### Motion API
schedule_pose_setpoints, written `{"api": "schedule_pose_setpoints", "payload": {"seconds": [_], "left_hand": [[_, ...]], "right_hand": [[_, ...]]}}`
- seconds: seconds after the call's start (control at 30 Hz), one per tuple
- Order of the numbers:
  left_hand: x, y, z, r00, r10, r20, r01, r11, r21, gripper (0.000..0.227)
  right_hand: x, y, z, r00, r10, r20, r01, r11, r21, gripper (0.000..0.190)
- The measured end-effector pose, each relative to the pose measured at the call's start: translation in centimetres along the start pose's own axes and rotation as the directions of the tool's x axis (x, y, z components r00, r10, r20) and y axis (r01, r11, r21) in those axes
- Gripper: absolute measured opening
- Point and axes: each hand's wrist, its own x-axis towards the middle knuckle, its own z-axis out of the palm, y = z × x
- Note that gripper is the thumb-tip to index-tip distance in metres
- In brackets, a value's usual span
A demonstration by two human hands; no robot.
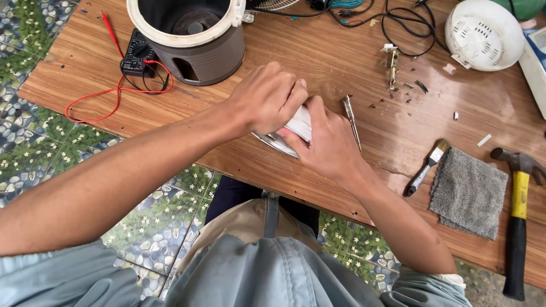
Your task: The person disassembles a white circular appliance lid by unscrewing fasteners with a screwdriver, then uses a hammer to tap the lid and separate its components. The person handles the lid and internal parts on a wooden workbench.
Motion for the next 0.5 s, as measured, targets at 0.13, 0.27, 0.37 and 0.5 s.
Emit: {"api": "schedule_pose_setpoints", "payload": {"seconds": [0.13,0.27,0.37,0.5], "left_hand": [[0.0,1.2,0.7,0.999,-0.013,-0.031,0.014,0.999,0.046,0.060],[0.3,1.9,1.3,0.984,-0.180,0.009,0.180,0.981,-0.072,0.073],[0.1,1.5,-0.7,1.000,-0.011,-0.002,0.010,0.950,-0.311,0.102],[-3.2,-0.2,-1.2,0.957,0.278,-0.077,-0.289,0.930,-0.228,0.071]], "right_hand": [[-0.6,0.5,-0.6,1.000,-0.030,0.000,0.030,0.997,-0.074,0.054],[-1.3,1.0,-1.5,0.994,-0.107,0.040,0.109,0.993,-0.051,0.059],[-2.5,2.1,-2.0,0.998,-0.027,0.064,0.026,1.000,0.018,0.052],[-4.1,2.4,-2.0,1.000,0.017,0.005,-0.017,1.000,0.001,0.061]]}}
